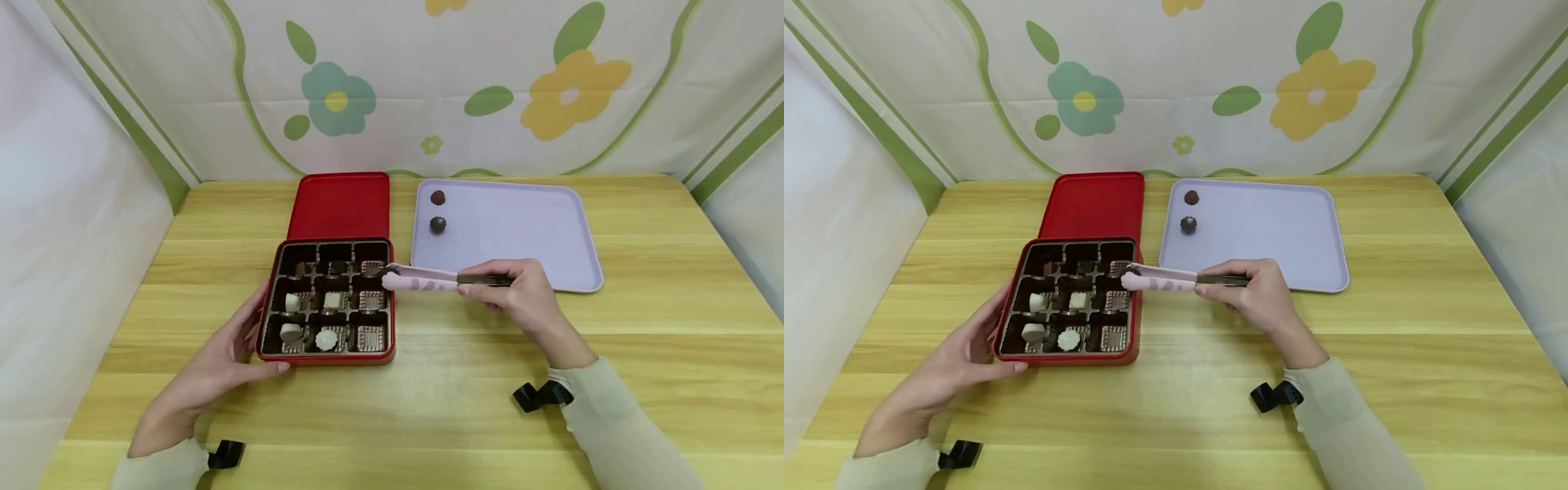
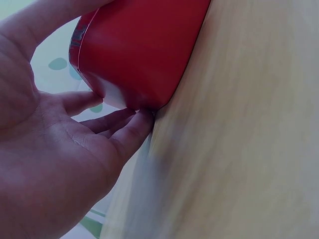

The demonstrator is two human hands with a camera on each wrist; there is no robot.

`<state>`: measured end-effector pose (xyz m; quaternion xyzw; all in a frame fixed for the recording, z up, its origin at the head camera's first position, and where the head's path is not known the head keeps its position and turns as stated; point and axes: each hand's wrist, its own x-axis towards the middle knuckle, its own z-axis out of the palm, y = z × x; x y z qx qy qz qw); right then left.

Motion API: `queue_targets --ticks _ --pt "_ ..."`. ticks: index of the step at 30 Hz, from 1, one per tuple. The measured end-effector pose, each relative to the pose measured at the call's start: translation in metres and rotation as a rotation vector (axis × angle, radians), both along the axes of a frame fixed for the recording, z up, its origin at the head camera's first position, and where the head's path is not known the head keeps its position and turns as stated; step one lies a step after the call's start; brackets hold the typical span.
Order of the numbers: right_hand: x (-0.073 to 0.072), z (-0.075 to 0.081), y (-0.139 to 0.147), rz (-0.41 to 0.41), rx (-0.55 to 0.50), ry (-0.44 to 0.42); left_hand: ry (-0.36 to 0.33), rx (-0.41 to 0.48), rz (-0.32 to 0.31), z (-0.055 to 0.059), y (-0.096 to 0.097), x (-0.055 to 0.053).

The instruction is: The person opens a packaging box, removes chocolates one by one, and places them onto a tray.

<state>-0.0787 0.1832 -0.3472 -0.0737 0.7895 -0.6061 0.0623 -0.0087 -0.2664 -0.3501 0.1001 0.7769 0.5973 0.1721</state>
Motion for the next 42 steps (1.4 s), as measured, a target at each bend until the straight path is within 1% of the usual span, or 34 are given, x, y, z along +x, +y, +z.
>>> queue_targets --ticks 4,9,15,19,23,28,32,39,42 --pt "-0.002 -0.002 0.006 -0.067 -0.007 0.013 0.006 -0.004 -0.002 0.0 0.0 0.0" --pt "-0.005 -0.004 0.014 -0.134 -0.002 -0.016 0.006 -0.007 -0.001 0.0 -0.001 0.0" --pt "-0.01 -0.003 0.024 -0.213 0.048 -0.084 0.003 0.007 -0.006 0.0 -0.001 0.0" --pt "-0.013 -0.005 0.03 -0.247 0.1 -0.135 0.005 0.008 -0.007 0.0 -0.001 0.0" --pt "-0.015 -0.006 0.032 -0.267 0.13 -0.169 0.003 0.001 -0.006 0.0 -0.001 0.0" --pt "-0.016 -0.005 0.033 -0.266 0.142 -0.192 -0.001 -0.001 0.0 0.001 0.0 0.0" --pt "-0.016 -0.006 0.034 -0.259 0.148 -0.197 -0.008 0.0 0.001 0.001 0.001 0.0" --pt "-0.018 -0.007 0.037 -0.303 0.184 -0.201 -0.021 0.002 0.002 0.001 0.001 0.0" --pt "-0.019 -0.006 0.038 -0.308 0.198 -0.2 -0.021 -0.001 0.005 0.001 0.001 0.0"
